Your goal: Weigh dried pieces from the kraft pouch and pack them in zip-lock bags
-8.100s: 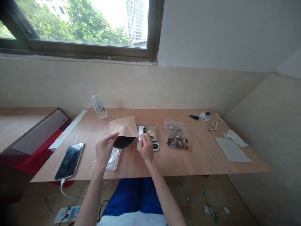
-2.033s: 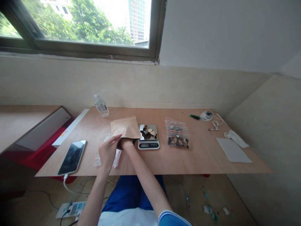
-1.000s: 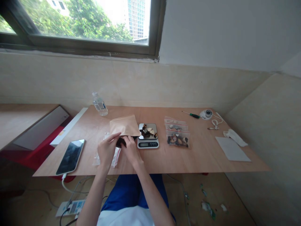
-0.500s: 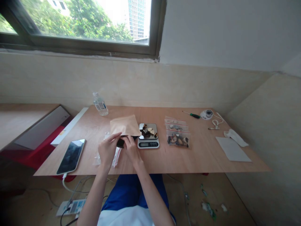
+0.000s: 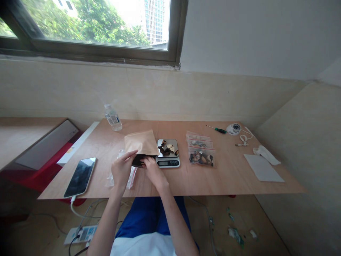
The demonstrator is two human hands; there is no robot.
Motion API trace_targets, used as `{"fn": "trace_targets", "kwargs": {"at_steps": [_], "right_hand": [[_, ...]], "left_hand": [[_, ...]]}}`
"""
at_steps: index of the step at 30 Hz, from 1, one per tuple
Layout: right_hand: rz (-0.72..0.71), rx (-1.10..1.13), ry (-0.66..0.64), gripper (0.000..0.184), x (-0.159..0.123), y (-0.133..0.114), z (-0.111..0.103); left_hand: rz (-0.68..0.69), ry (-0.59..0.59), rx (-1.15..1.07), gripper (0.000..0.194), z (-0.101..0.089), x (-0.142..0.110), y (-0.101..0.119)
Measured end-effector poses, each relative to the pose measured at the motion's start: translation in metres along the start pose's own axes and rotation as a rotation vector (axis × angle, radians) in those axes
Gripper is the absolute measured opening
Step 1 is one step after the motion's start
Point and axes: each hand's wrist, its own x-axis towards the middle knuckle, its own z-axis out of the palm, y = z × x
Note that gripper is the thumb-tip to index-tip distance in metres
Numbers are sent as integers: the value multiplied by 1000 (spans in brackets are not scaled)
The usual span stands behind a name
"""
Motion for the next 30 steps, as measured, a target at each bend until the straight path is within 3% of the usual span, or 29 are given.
{"fn": "trace_targets", "kwargs": {"at_steps": [5, 10, 13, 14, 16, 19, 22, 26, 30], "right_hand": [[14, 81, 34, 28, -3, -9, -10], [55, 571, 121, 24, -7, -21, -40], [91, 757, 283, 25, 0, 4, -64], [108, 778, 392, 26, 5, 20, -71], [150, 730, 542, 29, 18, 57, -83], [256, 430, 518, 31, 39, 108, -93], [295, 335, 460, 28, 54, 135, -95], [299, 285, 450, 29, 56, 135, -93], [242, 281, 622, 28, 38, 103, -90]], "left_hand": [[15, 7, 8, 23, 0, 1, 0], [-23, 15, 7, 22, -4, 4, 2], [-36, 21, 7, 21, -5, 4, 3], [-38, 22, 4, 21, -5, 4, 3], [-41, 20, 2, 21, -4, 3, 3], [-45, 7, 16, 22, -3, 2, 2], [-40, 10, 31, 22, -3, 3, 2], [-43, 25, 58, 23, -4, 4, 3], [-43, 22, 33, 22, -3, 5, 2]]}}
